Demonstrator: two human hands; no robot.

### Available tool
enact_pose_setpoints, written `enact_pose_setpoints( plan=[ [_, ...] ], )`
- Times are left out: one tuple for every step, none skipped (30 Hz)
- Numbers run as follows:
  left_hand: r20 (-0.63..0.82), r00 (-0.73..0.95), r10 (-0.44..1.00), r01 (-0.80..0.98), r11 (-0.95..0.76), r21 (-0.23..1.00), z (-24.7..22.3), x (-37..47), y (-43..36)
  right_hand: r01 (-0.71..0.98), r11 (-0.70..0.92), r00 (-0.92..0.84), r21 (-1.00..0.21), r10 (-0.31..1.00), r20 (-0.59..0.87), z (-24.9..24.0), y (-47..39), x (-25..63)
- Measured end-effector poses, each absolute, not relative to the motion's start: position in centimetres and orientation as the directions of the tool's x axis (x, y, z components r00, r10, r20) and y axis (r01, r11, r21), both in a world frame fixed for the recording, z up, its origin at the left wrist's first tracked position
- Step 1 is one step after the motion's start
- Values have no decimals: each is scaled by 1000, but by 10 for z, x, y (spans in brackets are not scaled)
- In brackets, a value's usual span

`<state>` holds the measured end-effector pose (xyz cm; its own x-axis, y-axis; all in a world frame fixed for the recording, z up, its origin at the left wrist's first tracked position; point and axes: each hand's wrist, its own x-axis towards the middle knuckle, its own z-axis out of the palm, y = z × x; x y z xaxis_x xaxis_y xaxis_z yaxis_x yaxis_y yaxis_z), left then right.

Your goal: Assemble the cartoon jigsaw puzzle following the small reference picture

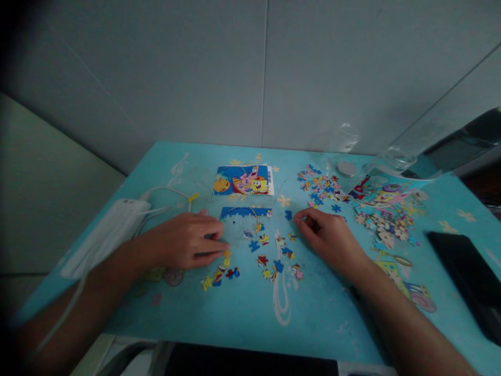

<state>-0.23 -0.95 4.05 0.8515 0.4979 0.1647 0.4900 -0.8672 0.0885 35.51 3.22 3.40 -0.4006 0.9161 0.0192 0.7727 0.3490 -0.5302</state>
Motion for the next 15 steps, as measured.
enact_pose_setpoints(
  plan=[
    [177,852,493,485,-870,88,41,-4,-9,774,350,-401,-528,916,19,34,32,355],
    [193,851,488,482,-872,79,42,-5,-8,775,352,-402,-525,915,20,34,32,355],
    [210,848,486,485,-872,62,42,-7,-7,775,354,-403,-524,915,23,34,32,355],
    [228,844,486,490,-871,42,43,-9,-6,774,356,-403,-524,915,25,34,32,355],
    [243,837,491,501,-865,21,43,-10,-5,773,356,-403,-524,915,27,34,31,355],
    [254,829,499,515,-857,2,43,-12,-5,772,357,-404,-526,914,29,35,31,354],
    [258,819,513,534,-845,-13,44,-13,-4,769,359,-405,-528,914,30,35,31,354],
    [253,811,527,549,-835,-23,44,-15,-3,769,359,-406,-529,914,31,36,31,353],
    [247,807,536,559,-829,-29,45,-15,-3,769,359,-405,-529,914,32,36,31,353],
    [243,804,542,565,-824,-33,45,-16,-2,770,359,-404,-528,914,32,37,31,352],
    [244,802,545,569,-821,-37,46,-16,-2,772,358,-402,-526,915,32,37,31,352],
    [249,800,546,572,-819,-41,46,-16,-2,773,355,-400,-525,916,29,37,31,352],
    [259,795,548,577,-815,-46,46,-16,-1,775,353,-399,-525,917,27,37,31,352],
    [275,788,551,584,-810,-53,46,-15,-1,775,352,-399,-525,917,26,37,31,352],
    [292,778,556,595,-801,-60,45,-15,-1,776,353,-399,-523,916,27,37,31,352]
  ],
)
